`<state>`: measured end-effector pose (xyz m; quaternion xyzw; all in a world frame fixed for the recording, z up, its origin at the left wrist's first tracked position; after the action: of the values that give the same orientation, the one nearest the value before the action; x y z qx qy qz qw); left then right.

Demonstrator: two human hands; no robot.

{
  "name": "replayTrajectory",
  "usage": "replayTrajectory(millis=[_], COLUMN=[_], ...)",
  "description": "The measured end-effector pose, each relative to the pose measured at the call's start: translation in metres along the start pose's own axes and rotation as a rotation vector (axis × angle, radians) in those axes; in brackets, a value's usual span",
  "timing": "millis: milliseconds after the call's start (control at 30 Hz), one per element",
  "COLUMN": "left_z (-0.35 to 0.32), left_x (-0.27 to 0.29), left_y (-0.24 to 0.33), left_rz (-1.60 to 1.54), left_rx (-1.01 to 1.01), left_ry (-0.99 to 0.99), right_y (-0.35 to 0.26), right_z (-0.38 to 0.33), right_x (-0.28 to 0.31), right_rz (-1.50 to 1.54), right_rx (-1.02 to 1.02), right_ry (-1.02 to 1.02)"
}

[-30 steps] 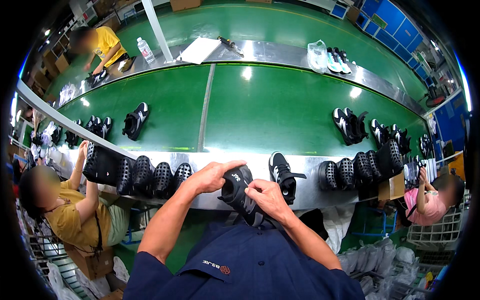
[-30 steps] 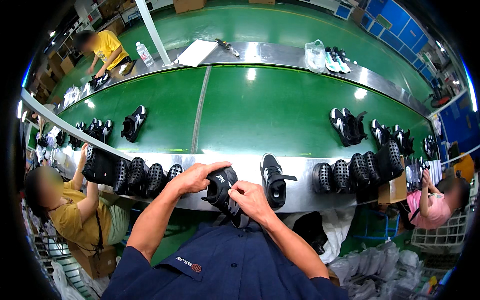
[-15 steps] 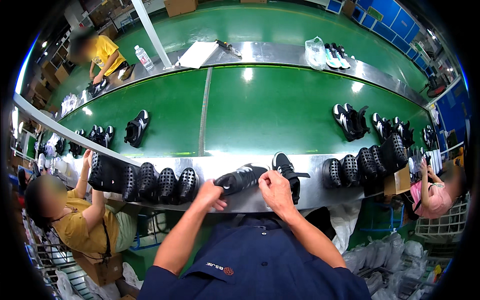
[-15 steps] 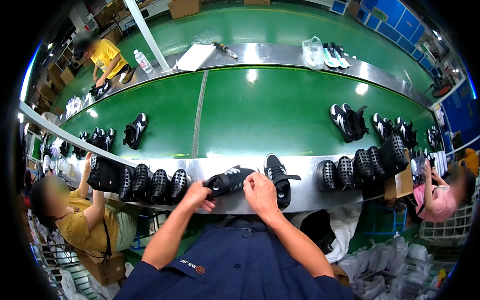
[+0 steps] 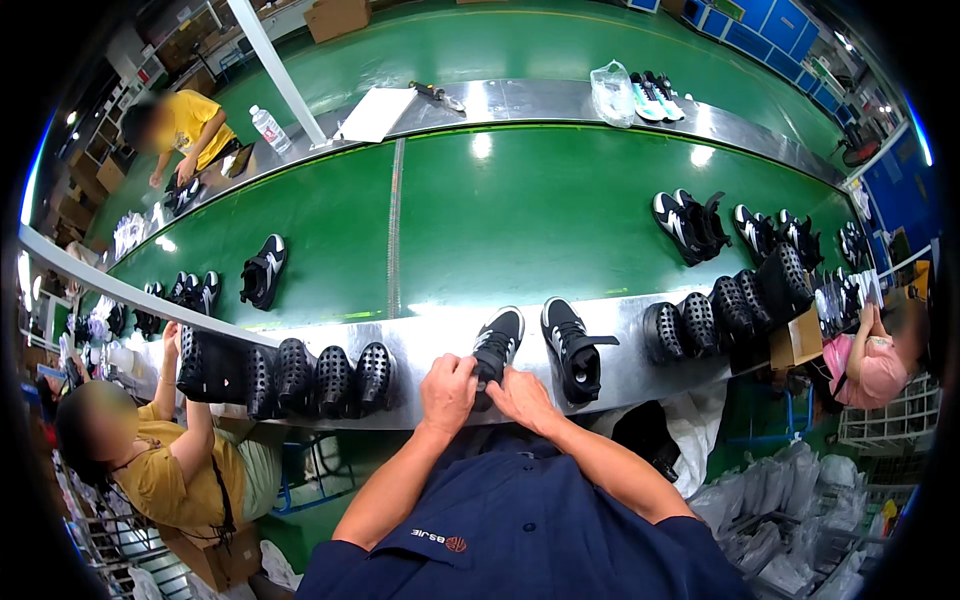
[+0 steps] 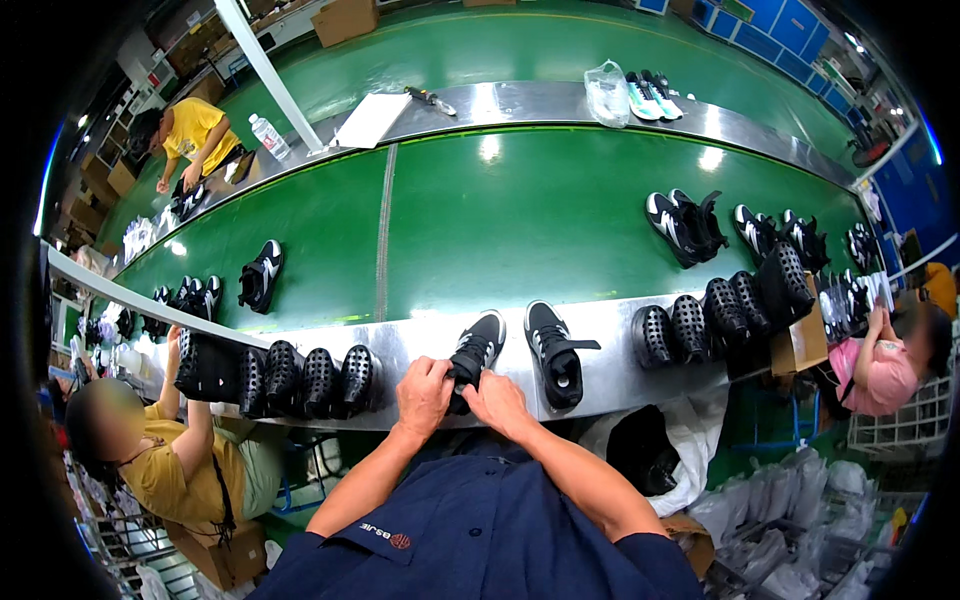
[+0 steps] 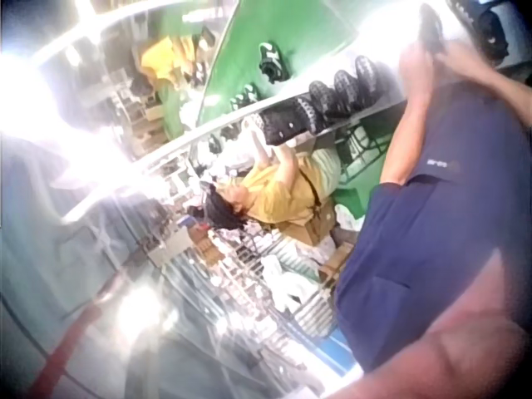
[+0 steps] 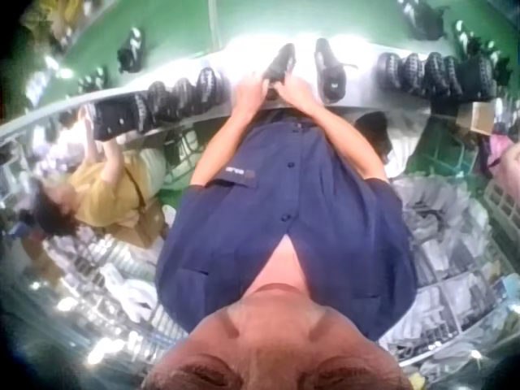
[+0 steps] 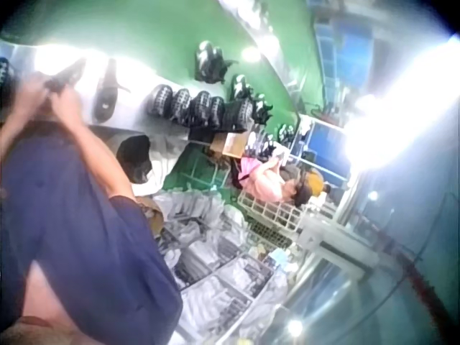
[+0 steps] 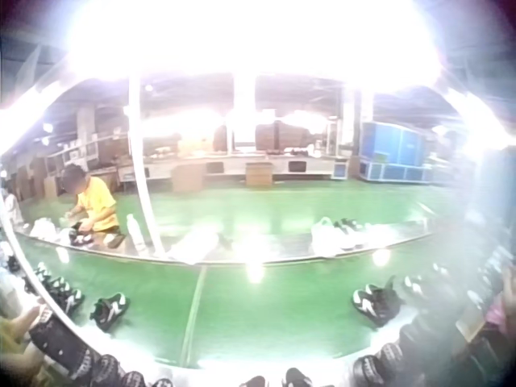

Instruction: The person retrieves plastic shoe inserts from a large bag, inserts them into sneakers by hand, fastens the straps, and places the shoes onto the conveyor belt.

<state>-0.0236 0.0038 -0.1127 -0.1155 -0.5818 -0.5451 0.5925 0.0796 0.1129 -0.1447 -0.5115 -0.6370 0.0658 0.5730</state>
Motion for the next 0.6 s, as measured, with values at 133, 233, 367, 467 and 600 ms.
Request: replayTrajectory(millis=[133, 233, 367, 467, 600], left_z=[0.004, 0.013, 0.014, 0.025, 0.024], left_x=[0.002, 0.000, -0.008, -0.002, 0.029], left_y=[0.011, 0.029, 0.027, 0.027, 0.040], left_rz=[0.016, 0.003, 0.018, 0.175, 0.162], left_rx=[-0.142, -0.164, -0.238, -0.255, -0.063], left_ry=[-0.007, -0.036, -0.095, -0.235, -0.243], right_y=[0.003, 0.005, 0.000, 0.001, 0.015], right_z=[0.000, 0.000, 0.002, 0.001, -0.039], right_x=[-0.001, 0.001, 0.004, 0.003, 0.055], right_rz=[-0.058, -0.171, -0.303, -0.128, 0.204], right_rx=[-0.004, 0.018, 0.047, 0.018, -0.008], right_ry=[0.096, 0.143, 0.160, 0.080, 0.128])
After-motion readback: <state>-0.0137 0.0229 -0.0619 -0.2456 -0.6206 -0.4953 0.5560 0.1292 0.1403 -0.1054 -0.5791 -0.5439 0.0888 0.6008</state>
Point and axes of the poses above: each hand's wrist, its own z-axis towards the middle knuckle, its own x-axis out of the back of the hand, y = z × x, the point moved 4 cm from there along z, towards the middle knuckle
